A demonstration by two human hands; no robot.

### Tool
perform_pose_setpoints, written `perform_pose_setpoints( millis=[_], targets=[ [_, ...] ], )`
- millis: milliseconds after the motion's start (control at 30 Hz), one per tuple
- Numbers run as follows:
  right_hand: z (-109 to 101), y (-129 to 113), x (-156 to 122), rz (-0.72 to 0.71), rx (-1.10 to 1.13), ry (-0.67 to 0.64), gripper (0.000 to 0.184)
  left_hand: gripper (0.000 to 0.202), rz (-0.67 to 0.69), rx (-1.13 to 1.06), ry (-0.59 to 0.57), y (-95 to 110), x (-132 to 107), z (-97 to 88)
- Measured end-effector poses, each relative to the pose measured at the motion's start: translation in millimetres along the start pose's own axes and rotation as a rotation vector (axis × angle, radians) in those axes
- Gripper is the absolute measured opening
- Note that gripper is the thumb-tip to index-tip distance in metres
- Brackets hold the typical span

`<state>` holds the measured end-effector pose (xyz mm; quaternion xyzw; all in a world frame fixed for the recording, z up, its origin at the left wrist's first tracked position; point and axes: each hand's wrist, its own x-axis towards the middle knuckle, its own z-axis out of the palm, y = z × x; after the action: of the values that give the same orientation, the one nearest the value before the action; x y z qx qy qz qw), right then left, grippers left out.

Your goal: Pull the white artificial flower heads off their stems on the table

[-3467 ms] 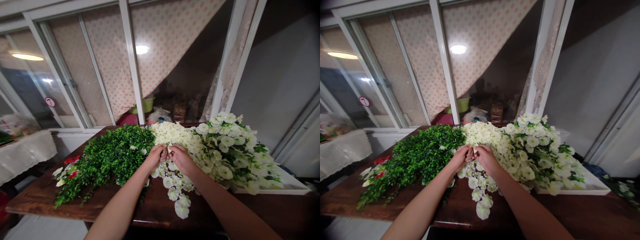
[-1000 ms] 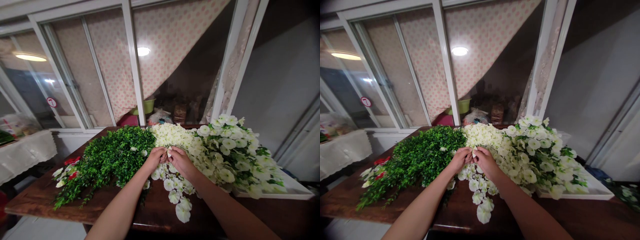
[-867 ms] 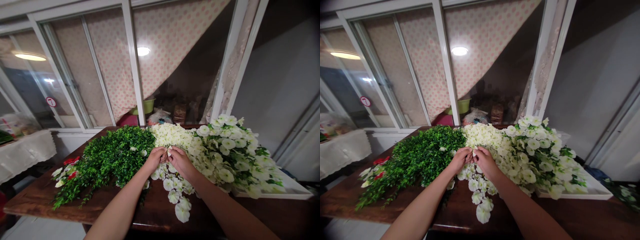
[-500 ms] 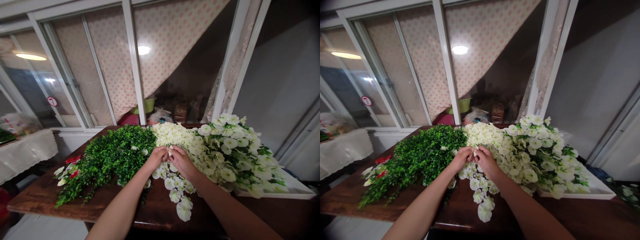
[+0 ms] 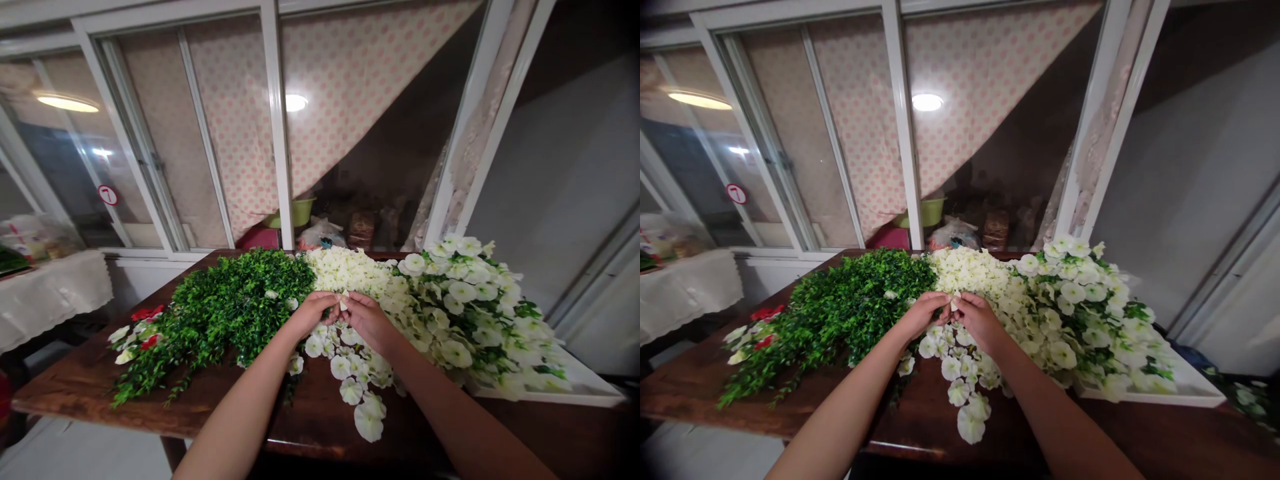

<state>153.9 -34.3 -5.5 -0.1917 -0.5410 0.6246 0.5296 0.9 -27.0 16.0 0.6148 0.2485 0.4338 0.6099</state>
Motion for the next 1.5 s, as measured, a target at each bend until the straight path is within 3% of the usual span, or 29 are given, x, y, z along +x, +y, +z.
perform_pose_setpoints(
  millis=[133,367,567,667,767,833,933,1033,1133,1267,1500],
  targets=[
    [-3.2,1.4,1.2,0.009,0.009,0.011,0.012,0.036,0.011,0.022,0.021,-1.8,1.0,0.8],
    [-2.5,0.1,-2.8,-0.003,-0.031,0.007,0.018,0.041,-0.094,-0.049,-0.092,-3.4,-1.9,-2.6],
    [0.3,-2.8,-2.3,0.013,-0.039,0.022,0.02,0.041,-0.147,-0.05,-0.107,-5.7,-1.4,-7.3],
    [0.2,-4.9,0.9,-0.025,-0.088,0.13,0.021,0.04,-0.129,-0.007,-0.083,-5.6,0.1,-6.8],
    [-6.1,-16.5,1.6,-0.153,-0.3,0.377,0.025,0.045,-0.105,-0.015,-0.015,-3.9,1.5,-4.9],
    [-12.8,-33.1,-1.2,-0.292,-0.444,0.535,0.024,0.048,-0.084,-0.051,0.037,-3.3,2.5,-4.1],
    [-22.4,-70.4,-8.8,-0.651,-0.856,0.786,0.022,0.048,-0.075,-0.057,0.108,-5.0,4.0,-4.8],
    [-33.0,-114.4,-15.0,-0.815,-1.141,0.963,0.025,0.04,-0.083,-0.031,0.171,-9.2,5.8,-7.9],
    [-49.3,-155.5,-14.1,-0.795,-1.448,0.975,0.028,0.032,-0.074,-0.028,0.197,-12.8,7.0,-11.4],
    [-73.5,-198.7,-1.1,-0.61,-1.852,0.88,0.028,0.029,-0.084,-0.04,0.225,-12.9,7.0,-12.9],
    [-99.2,-248.0,17.1,-0.541,-2.047,0.845,0.037,0.028,-0.09,-0.042,0.24,-10.7,7.0,-11.1]
  ],
)
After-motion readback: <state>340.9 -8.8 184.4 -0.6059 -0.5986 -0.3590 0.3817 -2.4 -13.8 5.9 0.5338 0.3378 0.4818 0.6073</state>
